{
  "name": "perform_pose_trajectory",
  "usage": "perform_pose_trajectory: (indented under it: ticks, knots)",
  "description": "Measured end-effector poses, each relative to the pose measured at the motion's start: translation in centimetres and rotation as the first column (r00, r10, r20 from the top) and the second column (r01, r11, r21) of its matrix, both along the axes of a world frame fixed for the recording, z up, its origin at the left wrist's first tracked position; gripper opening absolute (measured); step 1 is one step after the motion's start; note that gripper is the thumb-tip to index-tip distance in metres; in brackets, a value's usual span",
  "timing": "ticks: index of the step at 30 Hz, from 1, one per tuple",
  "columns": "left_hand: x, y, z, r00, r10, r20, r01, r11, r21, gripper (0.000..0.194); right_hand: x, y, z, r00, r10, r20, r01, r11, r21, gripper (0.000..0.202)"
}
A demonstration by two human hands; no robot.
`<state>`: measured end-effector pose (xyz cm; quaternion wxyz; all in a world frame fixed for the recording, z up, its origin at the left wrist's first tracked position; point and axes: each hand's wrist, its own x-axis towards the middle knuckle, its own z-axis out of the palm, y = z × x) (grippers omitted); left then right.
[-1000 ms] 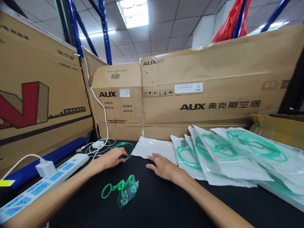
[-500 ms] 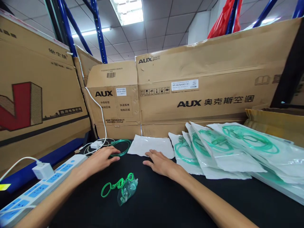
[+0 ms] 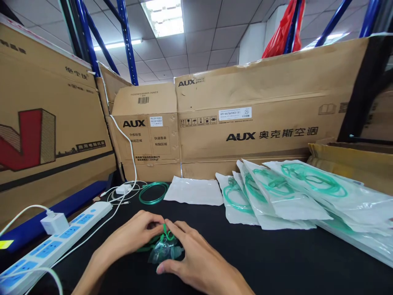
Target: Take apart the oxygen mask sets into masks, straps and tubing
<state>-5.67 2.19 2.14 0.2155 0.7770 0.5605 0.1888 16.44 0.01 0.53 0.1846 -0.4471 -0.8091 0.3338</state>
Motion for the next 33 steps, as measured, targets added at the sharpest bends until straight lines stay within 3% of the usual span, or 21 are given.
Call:
perform_pose_trajectory:
  ticks: [3, 5, 9, 12, 16, 19, 21, 23, 25, 28, 31, 33]
  knots:
    - [0.9, 0.7, -0.2, 0.985, 0.033, 0.168, -0.039, 0.999, 0.031, 0.040, -0.4, -0.1, -1.0, 0.993, -0.068, -0.098, 0.068, 0.998, -0.006, 0.117]
    - [1.1, 1.2, -0.9, 0.944, 0.054, 0.327, -0.050, 0.999, -0.021, 0.048, -0.7, 0.2, -2.0, 0.981, -0.083, -0.174, 0.093, 0.994, 0.049, 0.122]
    - [1.9, 1.7, -2.8, 0.865, 0.025, 0.501, 0.038, 0.993, -0.114, 0.058, -1.1, 1.2, -4.2, 0.936, -0.043, -0.350, 0.131, 0.964, 0.231, 0.097]
    - [2.5, 1.3, -2.9, 0.874, 0.002, 0.485, 0.062, 0.991, -0.116, 0.057, -0.9, 1.8, -4.9, 0.852, -0.052, -0.522, 0.174, 0.967, 0.188, 0.066]
    - [1.6, 0.7, -1.6, 0.924, -0.009, 0.383, 0.038, 0.997, -0.069, 0.046, 0.3, 2.1, -4.5, 0.737, -0.154, -0.658, 0.183, 0.983, -0.025, 0.051]
    - [-0.6, 0.9, -1.8, 0.978, 0.087, 0.189, -0.087, 0.996, -0.007, 0.038, 1.5, 2.3, -3.9, 0.745, -0.220, -0.629, 0.218, 0.973, -0.082, 0.046]
    - [-2.3, 1.3, -2.7, 0.978, 0.201, 0.051, -0.203, 0.978, 0.047, 0.033, 2.2, 2.4, -3.3, 0.774, -0.237, -0.587, 0.216, 0.970, -0.108, 0.048]
    - [-3.3, 1.5, -3.5, 0.972, 0.235, -0.013, -0.232, 0.968, 0.099, 0.028, 2.7, 2.3, -2.7, 0.807, -0.248, -0.536, 0.224, 0.968, -0.111, 0.048]
    - [-3.0, 1.1, -3.6, 0.986, 0.169, 0.013, -0.169, 0.975, 0.146, 0.029, 2.9, 2.2, -2.2, 0.821, -0.255, -0.511, 0.233, 0.967, -0.108, 0.048]
    - [-0.6, -0.1, -2.3, 0.992, 0.027, 0.124, -0.052, 0.978, 0.204, 0.027, 2.8, 1.9, -2.0, 0.815, -0.249, -0.524, 0.188, 0.968, -0.169, 0.054]
    - [2.2, -1.1, -0.9, 0.973, -0.123, 0.194, 0.088, 0.980, 0.180, 0.024, 2.4, 1.8, -2.2, 0.806, -0.209, -0.553, 0.093, 0.969, -0.229, 0.056]
    - [3.2, -1.2, -0.7, 0.968, -0.155, 0.198, 0.122, 0.978, 0.171, 0.021, 2.2, 1.7, -2.2, 0.801, -0.182, -0.571, 0.050, 0.970, -0.239, 0.053]
